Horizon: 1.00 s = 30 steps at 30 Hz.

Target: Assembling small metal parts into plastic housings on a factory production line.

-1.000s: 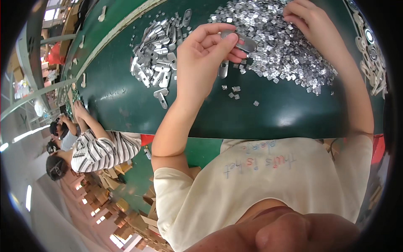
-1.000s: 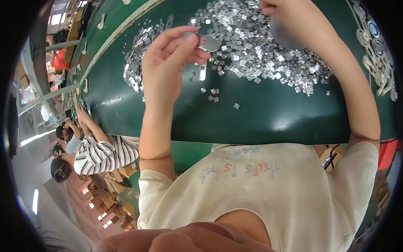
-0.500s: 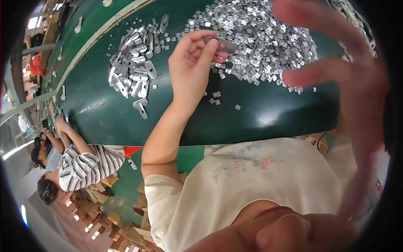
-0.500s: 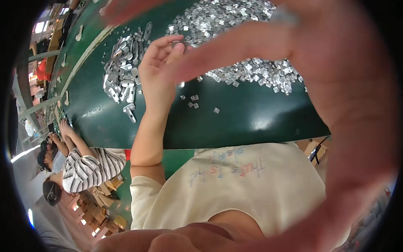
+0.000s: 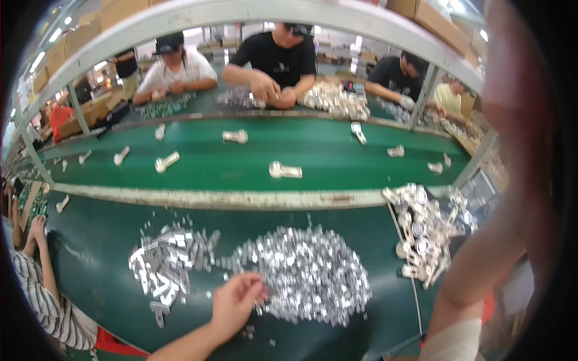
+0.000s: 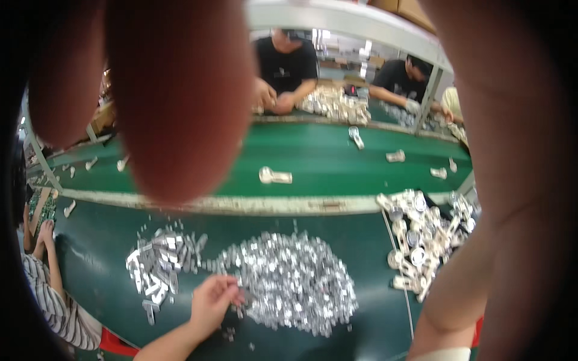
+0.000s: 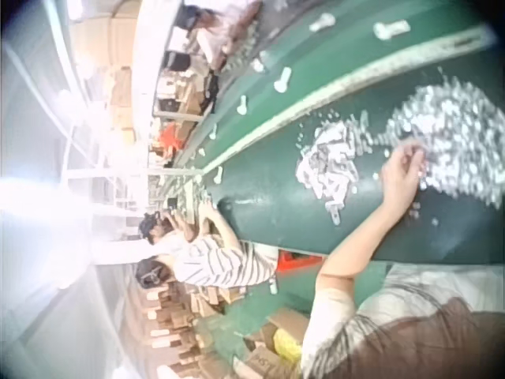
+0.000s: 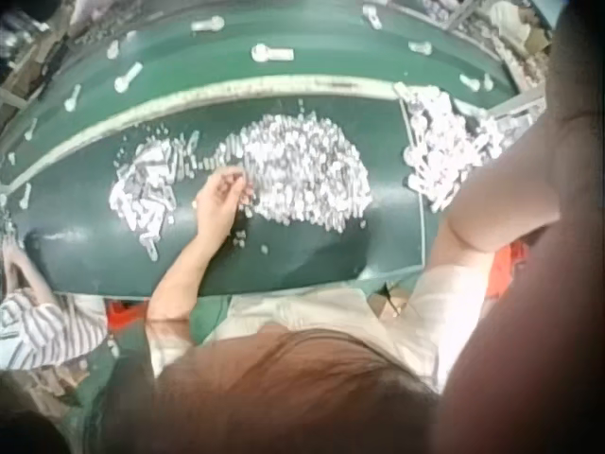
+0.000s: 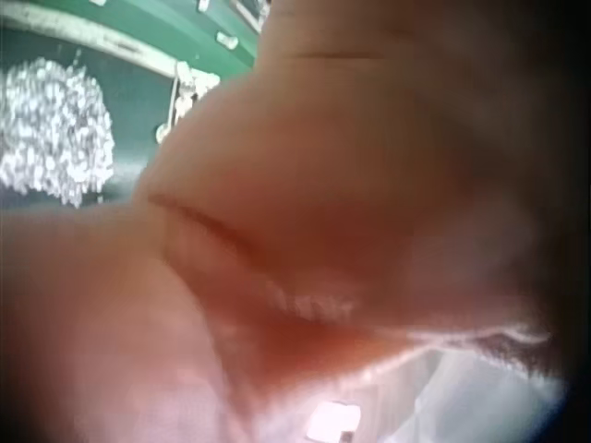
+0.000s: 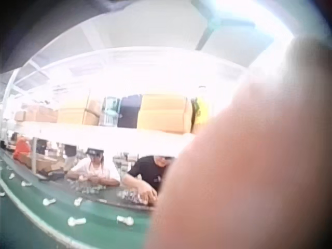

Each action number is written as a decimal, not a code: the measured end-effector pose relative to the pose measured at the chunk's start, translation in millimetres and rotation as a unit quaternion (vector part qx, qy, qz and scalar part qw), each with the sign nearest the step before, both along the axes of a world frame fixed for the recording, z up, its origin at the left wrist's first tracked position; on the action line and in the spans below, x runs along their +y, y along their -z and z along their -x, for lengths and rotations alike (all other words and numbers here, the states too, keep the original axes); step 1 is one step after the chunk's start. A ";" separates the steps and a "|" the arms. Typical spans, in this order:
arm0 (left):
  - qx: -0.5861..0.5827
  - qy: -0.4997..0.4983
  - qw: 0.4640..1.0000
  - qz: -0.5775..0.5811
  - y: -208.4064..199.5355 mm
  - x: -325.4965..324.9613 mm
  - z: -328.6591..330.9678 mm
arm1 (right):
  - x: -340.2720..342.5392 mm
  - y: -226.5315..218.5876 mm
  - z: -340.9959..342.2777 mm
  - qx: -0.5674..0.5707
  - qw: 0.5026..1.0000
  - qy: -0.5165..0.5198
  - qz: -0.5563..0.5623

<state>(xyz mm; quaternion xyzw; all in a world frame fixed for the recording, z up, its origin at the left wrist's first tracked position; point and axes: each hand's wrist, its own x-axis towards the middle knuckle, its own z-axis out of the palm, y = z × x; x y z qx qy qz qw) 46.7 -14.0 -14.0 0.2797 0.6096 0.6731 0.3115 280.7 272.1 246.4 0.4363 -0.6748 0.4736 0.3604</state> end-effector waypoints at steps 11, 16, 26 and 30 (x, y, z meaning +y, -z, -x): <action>0.024 0.009 0.999 -0.021 -4.3 38.4 11.6 | -29.0 -0.9 61.8 -0.060 0.945 -0.104 0.305; 0.009 0.018 0.999 -0.044 -3.4 29.8 10.4 | -156.6 42.4 87.2 -0.005 0.966 0.231 0.115; -0.020 -0.010 0.998 -0.060 -6.5 17.9 9.8 | -69.5 213.0 121.7 -0.385 0.764 0.382 -0.348; -0.032 -0.004 0.996 -0.083 -11.0 22.3 10.6 | -62.2 215.3 127.3 -0.377 0.787 0.368 -0.321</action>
